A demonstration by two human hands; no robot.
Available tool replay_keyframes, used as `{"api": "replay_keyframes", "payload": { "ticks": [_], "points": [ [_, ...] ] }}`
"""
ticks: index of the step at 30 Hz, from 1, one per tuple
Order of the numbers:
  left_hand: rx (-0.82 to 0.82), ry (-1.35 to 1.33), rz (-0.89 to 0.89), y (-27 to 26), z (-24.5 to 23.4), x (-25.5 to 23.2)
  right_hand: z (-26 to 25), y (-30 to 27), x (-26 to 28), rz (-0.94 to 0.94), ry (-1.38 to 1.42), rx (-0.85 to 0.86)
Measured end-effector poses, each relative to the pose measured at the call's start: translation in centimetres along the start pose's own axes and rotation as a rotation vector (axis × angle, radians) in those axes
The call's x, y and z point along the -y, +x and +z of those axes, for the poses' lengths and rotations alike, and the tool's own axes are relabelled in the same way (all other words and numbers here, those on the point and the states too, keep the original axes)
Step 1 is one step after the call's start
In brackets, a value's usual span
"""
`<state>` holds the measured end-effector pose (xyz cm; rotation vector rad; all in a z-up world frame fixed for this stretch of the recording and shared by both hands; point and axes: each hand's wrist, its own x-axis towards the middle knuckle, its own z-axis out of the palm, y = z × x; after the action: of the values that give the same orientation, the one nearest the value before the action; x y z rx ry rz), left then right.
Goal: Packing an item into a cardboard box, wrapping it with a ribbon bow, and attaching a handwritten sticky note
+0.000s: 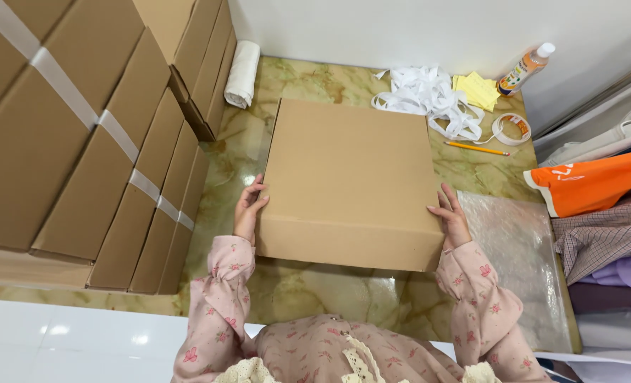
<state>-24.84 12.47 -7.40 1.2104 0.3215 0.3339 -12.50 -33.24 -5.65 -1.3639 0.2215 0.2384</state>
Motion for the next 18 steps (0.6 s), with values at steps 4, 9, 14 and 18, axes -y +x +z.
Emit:
{"api": "replay_keyframes", "payload": {
  "ticks": [4,9,14,18],
  "points": [
    [-0.068,-0.053,-0.036,-0.4,-1.3,0.9,-0.5,-0.4,0.1,0.11,0.031,-0.033],
    [-0.113,-0.028,-0.134,0.0,-2.3,1.3,-1.6,-0.2,0.3,0.275,0.018,-0.067],
    [-0.165,0.132,-0.328,0.7,-3.5,4.6,-2.4,0.6,-1.5,0.274,-0.01,-0.081],
    [-0.181,0.336,-0.461,1.0,-5.1,6.2,4.6,-5.9,2.8,0.089,-0.195,-0.051]
  ]
}}
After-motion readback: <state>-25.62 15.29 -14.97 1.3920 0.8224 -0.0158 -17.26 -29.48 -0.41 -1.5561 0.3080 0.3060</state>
